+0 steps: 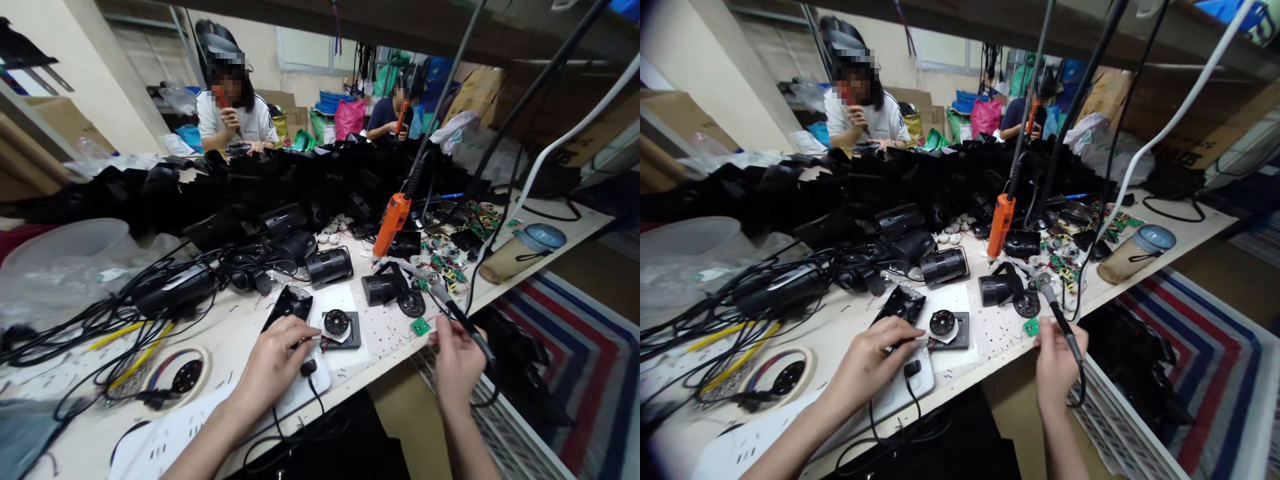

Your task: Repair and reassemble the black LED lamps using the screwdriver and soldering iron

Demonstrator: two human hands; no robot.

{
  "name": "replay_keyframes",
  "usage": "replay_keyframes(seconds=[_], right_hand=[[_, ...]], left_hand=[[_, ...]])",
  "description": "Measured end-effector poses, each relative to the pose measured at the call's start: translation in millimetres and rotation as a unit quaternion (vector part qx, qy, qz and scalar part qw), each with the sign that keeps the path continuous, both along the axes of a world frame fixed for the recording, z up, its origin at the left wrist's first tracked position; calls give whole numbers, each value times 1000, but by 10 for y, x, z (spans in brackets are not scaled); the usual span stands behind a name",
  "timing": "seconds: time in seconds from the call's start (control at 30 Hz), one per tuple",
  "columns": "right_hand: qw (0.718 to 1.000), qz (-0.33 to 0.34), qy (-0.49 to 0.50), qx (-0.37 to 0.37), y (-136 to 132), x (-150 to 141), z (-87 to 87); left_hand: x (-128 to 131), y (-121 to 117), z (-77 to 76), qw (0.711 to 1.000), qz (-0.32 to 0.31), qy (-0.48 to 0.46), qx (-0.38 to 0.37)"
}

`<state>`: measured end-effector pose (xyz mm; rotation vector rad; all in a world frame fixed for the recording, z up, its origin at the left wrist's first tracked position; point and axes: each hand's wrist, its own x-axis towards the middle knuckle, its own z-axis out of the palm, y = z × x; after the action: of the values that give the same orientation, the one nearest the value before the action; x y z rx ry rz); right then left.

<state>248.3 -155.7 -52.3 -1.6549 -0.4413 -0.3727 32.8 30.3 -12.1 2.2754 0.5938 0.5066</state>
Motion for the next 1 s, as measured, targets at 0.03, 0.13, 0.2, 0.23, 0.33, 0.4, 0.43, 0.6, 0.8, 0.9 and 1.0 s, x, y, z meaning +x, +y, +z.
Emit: replay_keyframes(seconds=[0.03,0.13,0.2,0.23,0.33,0.4,0.43,0.6,0.8,0.9,1.0], right_hand=[[998,-29,53,28,-12,97,29],[995,-40,93,4,50,328,153],[993,-11,89,-79,131,414,243],[989,4,85,-120,166,434,284],[984,-1,26,-179,180,405,391],[982,-37,-51,-176,88,317,461],[980,-54,-87,-172,17,255,496],[984,-44,-74,-154,-304,-142,602],[976,198,-49,-72,-31,-664,471],[955,282,-73,-62,181,-849,363],[939,337,-61,-41,292,-930,251]], left_hand=[[-9,2,4,1000,6,-8,-4],[-24,-13,27,999,32,-15,-18],[-30,-38,39,997,59,-13,-43],[-32,-54,41,995,73,-12,-62],[-39,-93,33,986,103,-20,-127],[-41,-103,12,976,123,-23,-177],[-40,-102,-2,969,131,-26,-206],[-17,-56,-33,924,148,-70,-345],[3,-23,48,872,186,-108,-441],[-4,-32,73,851,202,-125,-469],[-14,-37,80,845,203,-128,-478]])
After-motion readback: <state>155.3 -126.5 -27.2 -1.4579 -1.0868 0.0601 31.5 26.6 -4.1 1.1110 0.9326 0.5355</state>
